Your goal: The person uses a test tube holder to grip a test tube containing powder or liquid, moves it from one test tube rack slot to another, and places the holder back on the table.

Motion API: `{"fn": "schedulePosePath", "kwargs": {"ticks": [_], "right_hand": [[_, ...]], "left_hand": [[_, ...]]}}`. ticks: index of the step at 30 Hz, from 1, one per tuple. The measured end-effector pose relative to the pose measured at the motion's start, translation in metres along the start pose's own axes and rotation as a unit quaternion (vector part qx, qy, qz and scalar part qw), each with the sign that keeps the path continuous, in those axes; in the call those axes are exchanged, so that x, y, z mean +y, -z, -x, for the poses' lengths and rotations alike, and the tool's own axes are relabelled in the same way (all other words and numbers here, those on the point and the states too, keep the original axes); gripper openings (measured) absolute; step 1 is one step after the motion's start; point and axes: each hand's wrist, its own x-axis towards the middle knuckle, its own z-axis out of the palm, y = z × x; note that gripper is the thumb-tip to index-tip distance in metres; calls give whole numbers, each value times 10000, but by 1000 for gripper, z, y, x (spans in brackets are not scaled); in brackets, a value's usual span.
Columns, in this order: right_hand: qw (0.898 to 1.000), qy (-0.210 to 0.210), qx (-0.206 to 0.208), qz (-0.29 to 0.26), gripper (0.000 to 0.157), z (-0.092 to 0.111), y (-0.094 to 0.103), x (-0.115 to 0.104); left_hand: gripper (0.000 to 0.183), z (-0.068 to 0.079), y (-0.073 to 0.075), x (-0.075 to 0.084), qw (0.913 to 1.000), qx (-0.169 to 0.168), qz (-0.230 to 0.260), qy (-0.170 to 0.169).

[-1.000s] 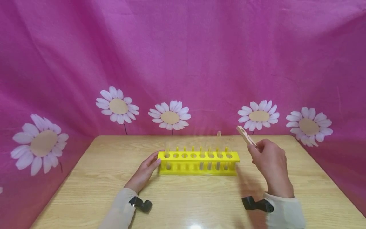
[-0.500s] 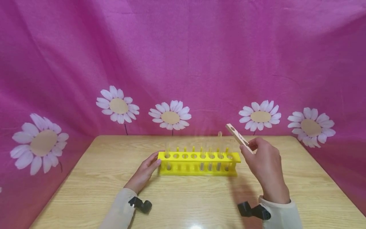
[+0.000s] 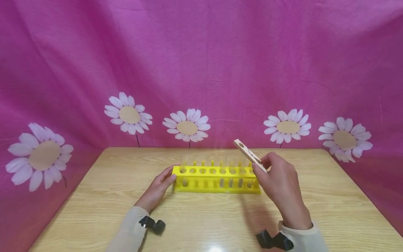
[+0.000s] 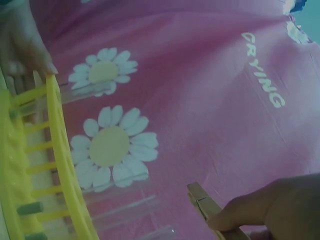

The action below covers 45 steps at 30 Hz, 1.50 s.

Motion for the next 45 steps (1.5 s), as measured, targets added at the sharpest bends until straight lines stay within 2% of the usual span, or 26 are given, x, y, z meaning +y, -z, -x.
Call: {"fn": "schedulePosePath", "kwargs": {"ticks": [14,24,26,39,45], "right_hand": [[9989,444,110,-110,16,2,-15,-7],[9971,739,165,-121,13,5,-30,-6],[9967,791,157,-114,13,4,-32,-6],[9961,850,144,-181,14,4,-35,-8],[9958,884,107,-199,14,5,-39,-7]], "left_hand": [[55,1,-2,1,9996,-22,214,-161],[62,4,-1,0,9998,68,-106,122],[61,4,-1,0,9999,58,-62,79],[52,1,-2,1,9999,50,68,-93],[54,1,-1,0,9999,15,94,-140]]}}
